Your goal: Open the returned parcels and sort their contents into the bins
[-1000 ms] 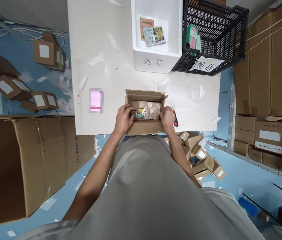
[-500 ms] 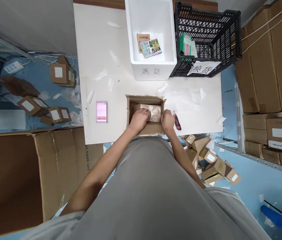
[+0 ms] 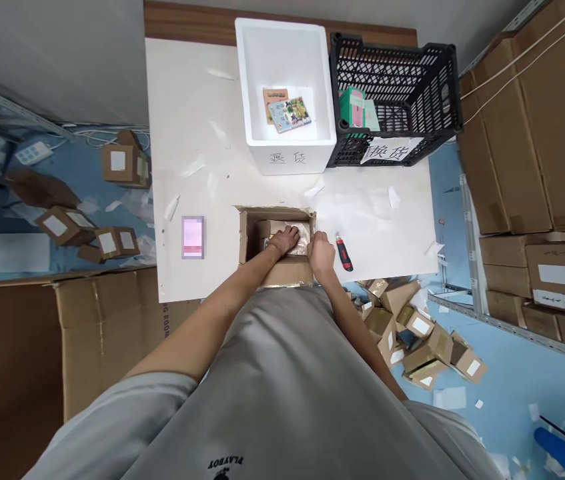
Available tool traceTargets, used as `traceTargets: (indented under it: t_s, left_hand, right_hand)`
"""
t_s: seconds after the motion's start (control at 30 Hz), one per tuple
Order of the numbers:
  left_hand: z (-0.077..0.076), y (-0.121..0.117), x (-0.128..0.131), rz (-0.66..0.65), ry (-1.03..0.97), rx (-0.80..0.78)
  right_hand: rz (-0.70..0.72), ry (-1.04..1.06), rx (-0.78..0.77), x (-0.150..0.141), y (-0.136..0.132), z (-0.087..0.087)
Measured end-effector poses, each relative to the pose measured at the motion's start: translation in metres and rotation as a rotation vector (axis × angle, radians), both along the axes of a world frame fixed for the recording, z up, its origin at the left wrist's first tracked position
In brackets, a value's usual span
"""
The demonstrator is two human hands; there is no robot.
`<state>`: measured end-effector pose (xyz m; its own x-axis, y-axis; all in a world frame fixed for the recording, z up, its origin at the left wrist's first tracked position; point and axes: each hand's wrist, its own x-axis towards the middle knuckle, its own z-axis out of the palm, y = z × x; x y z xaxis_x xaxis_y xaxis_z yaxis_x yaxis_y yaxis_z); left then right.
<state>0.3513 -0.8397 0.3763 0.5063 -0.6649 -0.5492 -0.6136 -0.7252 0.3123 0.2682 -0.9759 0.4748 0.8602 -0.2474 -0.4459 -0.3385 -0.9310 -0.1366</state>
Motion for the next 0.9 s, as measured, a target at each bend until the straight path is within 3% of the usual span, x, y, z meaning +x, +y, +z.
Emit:
traceTargets:
  t_s: [0.2,0.4,0.53,0.67,0.77,0.9]
  left_hand:
    - [-0.002,0.002,0.013,-0.004,0.04,-0.011]
    - [0.015,0.012,0.012,0.027,0.014,-0.067]
    - [0.033,0.012,0.014,0.068,-0.056,-0.091]
    - [0.056,0.013,0.031,0.13,-0.136,-0.082]
    - [0.077,0.023,0.04,0.149,-0.155,-0.08]
    - [0.108,0.044,0.03,0.159,-0.191,-0.103]
  right_hand:
    - [0.033,0.021,0.011,0.002,-0.005,0.004]
    - [0.04,0.013,0.04,0.003,-0.007,0.009]
    - [0.047,0.001,0.037,0.003,-0.006,0.012]
    - [0.042,-0.006,0.03,0.004,-0.008,0.015]
    - [0.024,-0.008,0.048,0.003,-0.011,0.019]
    - [0.012,-0.057,0.065,-0.004,-0.01,0.03]
